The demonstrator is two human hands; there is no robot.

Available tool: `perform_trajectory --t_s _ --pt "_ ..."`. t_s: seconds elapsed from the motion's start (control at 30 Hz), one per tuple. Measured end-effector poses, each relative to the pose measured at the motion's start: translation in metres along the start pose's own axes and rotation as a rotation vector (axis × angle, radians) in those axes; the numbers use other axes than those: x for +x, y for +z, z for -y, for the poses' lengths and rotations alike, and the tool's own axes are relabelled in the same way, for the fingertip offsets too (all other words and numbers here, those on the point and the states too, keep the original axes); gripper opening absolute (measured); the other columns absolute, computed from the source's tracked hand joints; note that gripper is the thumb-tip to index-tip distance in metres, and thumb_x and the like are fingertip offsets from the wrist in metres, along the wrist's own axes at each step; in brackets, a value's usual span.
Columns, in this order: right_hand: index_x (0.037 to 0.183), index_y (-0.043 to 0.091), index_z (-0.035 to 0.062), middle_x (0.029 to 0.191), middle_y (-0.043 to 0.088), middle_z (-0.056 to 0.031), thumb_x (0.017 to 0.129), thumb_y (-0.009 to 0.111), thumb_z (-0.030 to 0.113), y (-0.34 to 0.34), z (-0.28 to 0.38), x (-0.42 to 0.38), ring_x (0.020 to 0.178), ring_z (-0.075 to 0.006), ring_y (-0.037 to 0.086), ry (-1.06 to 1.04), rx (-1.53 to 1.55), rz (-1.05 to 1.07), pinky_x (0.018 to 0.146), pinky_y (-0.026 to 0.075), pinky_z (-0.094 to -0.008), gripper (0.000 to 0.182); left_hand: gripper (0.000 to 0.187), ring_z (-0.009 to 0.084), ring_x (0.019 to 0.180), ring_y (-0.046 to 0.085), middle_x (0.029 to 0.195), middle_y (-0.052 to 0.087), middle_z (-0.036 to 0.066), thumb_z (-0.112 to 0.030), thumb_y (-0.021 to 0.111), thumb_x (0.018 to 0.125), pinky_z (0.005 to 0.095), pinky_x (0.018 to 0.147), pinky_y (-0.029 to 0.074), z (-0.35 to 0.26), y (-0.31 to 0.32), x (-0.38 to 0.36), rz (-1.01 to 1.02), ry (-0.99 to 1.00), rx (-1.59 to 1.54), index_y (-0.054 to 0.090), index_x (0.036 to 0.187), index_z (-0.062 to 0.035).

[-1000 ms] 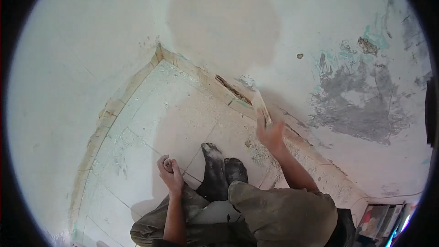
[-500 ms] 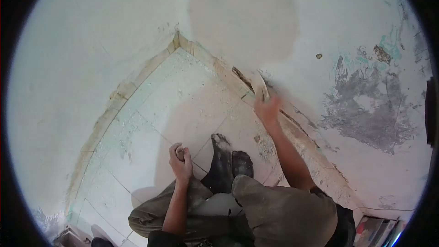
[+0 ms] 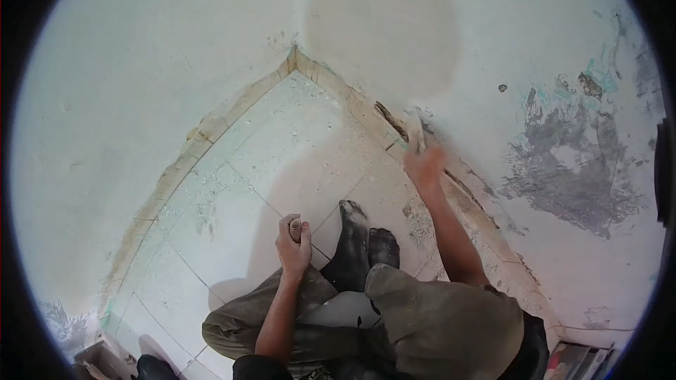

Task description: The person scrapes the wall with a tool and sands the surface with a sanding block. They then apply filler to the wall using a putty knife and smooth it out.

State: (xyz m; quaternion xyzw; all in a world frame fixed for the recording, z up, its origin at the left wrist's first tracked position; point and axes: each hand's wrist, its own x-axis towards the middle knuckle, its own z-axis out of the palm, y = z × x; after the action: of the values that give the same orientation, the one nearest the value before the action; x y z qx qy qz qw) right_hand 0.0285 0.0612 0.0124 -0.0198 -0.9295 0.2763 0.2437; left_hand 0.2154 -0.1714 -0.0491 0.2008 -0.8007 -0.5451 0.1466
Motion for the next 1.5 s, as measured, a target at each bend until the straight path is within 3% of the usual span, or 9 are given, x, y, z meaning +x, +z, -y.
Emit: perform_trajectory --t_s 0.1,0.2,0.33,0.63,0.7,0.9,0.97,1.27,1.5 --pt "0.089 0.065 -0.0041 0.077 0.063 -0.0251 0.087 0.055 0.023 0.021 -0.010 0.008 0.065 -0.0433 0.060 -0.347 -0.104 -0.026 0.057 0.046 -0.0412 0.029 0.023 0.0286 0.081 0.062 0.088 0.061 0.017 -0.013 0.059 0.085 0.0360 0.075 0.047 -0.004 0.004 0.004 0.010 0.021 0.009 0.054 0.104 -0.0020" --pt "0.090 0.064 -0.0026 0.078 0.061 -0.0249 0.087 0.053 0.027 -0.014 0.000 -0.005 0.071 -0.0411 0.061 -0.012 -0.042 0.109 0.062 0.046 -0.0462 0.032 0.023 0.0281 0.083 0.061 0.090 0.061 0.016 -0.013 0.058 0.085 0.0364 0.077 0.046 -0.006 -0.001 -0.001 0.050 -0.007 0.016 0.054 0.105 -0.0018" --pt "0.090 0.064 -0.0023 0.077 0.061 -0.0257 0.088 0.051 0.027 -0.054 0.018 -0.029 0.071 -0.0417 0.061 -0.031 0.226 0.020 0.061 0.046 -0.0462 0.033 0.023 0.0296 0.083 0.061 0.088 0.062 0.017 -0.015 0.058 0.086 0.0372 0.077 0.046 -0.006 0.000 -0.001 0.044 -0.013 0.015 0.054 0.104 -0.0016" --pt "0.089 0.066 -0.0055 0.068 0.062 -0.0237 0.087 0.055 0.039 0.006 0.009 0.006 0.066 -0.0344 0.065 -0.127 -0.173 0.109 0.061 0.049 -0.0412 0.045 0.023 0.0316 0.080 0.063 0.085 0.063 0.019 -0.018 0.059 0.086 0.0393 0.074 0.048 0.007 0.003 0.001 0.003 -0.049 0.033 0.055 0.102 -0.0026" --pt "0.099 0.064 -0.0021 0.085 0.063 -0.0248 0.088 0.053 0.025 -0.025 0.011 -0.015 0.078 -0.0419 0.062 -0.009 0.033 0.088 0.070 0.048 -0.0450 0.032 0.023 0.0321 0.080 0.063 0.085 0.063 0.019 -0.018 0.059 0.086 0.0394 0.074 0.048 0.009 0.003 0.002 0.018 -0.093 -0.002 0.055 0.102 -0.0026" --pt "0.097 0.064 -0.0040 0.085 0.064 -0.0251 0.088 0.054 0.024 -0.019 0.017 -0.015 0.078 -0.0411 0.063 -0.063 0.227 0.001 0.069 0.049 -0.0438 0.031 0.022 0.0352 0.080 0.063 0.083 0.062 0.019 -0.018 0.059 0.086 0.0387 0.073 0.048 0.010 0.002 0.005 -0.018 -0.047 0.023 0.056 0.100 -0.0022" --pt "0.095 0.065 -0.0042 0.079 0.064 -0.0247 0.087 0.056 0.018 0.023 0.019 0.004 0.071 -0.0390 0.063 0.057 -0.187 0.103 0.065 0.049 -0.0422 0.025 0.021 0.0364 0.080 0.062 0.083 0.062 0.019 -0.017 0.060 0.086 0.0386 0.073 0.047 0.010 0.006 0.006 -0.007 -0.093 0.009 0.056 0.100 -0.0021" --pt "0.082 0.063 -0.0103 0.072 0.062 -0.0259 0.086 0.061 0.034 -0.045 0.013 -0.033 0.065 -0.0366 0.062 0.017 0.438 -0.120 0.062 0.045 -0.0460 0.045 0.012 0.0086 0.065 0.052 0.073 0.057 0.002 -0.012 0.059 0.088 0.0264 0.062 0.044 0.030 0.011 0.012 -0.065 -0.342 -0.441 0.056 0.093 -0.0015" --pt "0.085 0.062 -0.0090 0.068 0.061 -0.0247 0.086 0.060 0.028 0.022 -0.005 0.018 0.059 -0.0341 0.062 -0.255 -0.079 -0.084 0.055 0.045 -0.0405 0.037 0.011 0.0082 0.068 0.051 0.074 0.058 0.002 -0.011 0.058 0.088 0.0249 0.065 0.043 0.043 0.019 0.008 -0.084 -0.250 -0.293 0.057 0.092 -0.0012"
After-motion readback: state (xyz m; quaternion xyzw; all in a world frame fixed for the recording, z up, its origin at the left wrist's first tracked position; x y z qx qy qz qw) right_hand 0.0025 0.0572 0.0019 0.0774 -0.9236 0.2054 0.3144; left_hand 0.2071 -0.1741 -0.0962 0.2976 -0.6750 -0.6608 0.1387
